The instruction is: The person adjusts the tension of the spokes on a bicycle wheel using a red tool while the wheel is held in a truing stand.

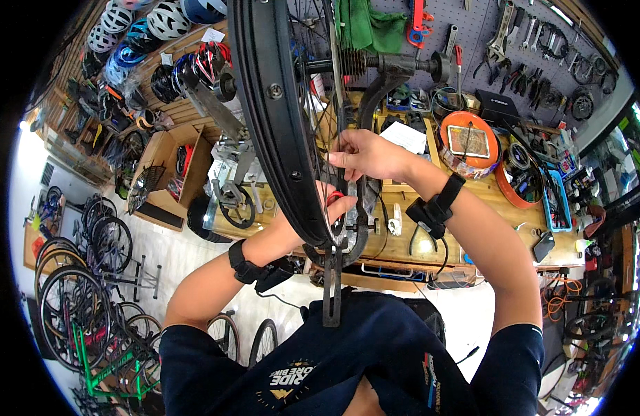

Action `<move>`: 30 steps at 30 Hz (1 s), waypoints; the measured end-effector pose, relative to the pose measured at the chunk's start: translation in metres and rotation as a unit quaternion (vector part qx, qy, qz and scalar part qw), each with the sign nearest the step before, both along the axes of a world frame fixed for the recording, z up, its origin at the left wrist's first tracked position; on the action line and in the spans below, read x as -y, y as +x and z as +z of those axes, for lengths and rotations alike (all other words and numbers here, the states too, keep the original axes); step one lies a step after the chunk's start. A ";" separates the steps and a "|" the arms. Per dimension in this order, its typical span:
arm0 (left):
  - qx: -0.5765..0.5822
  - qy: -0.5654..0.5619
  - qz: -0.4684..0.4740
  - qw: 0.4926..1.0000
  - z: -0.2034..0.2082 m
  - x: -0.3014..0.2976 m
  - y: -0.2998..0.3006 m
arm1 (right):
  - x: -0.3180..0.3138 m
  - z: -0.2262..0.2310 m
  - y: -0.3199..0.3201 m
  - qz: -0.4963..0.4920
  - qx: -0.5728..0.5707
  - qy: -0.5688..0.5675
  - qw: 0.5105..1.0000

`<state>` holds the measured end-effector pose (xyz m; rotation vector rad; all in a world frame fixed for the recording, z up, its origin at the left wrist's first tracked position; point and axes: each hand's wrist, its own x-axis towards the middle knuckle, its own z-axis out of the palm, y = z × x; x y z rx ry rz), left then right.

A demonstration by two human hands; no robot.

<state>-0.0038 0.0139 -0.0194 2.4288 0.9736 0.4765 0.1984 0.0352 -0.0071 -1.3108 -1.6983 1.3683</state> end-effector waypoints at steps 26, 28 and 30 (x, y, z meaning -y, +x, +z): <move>0.321 -0.630 -0.193 0.680 0.036 -0.005 -0.020 | 0.022 0.042 -0.002 -0.009 -0.071 -0.056 0.996; 0.235 -0.598 -0.147 0.752 0.044 -0.006 -0.022 | 0.017 0.032 0.000 -0.006 -0.059 -0.047 0.997; 0.216 -0.608 -0.175 0.744 0.038 -0.013 -0.022 | 0.015 0.025 0.000 -0.011 -0.043 -0.039 0.998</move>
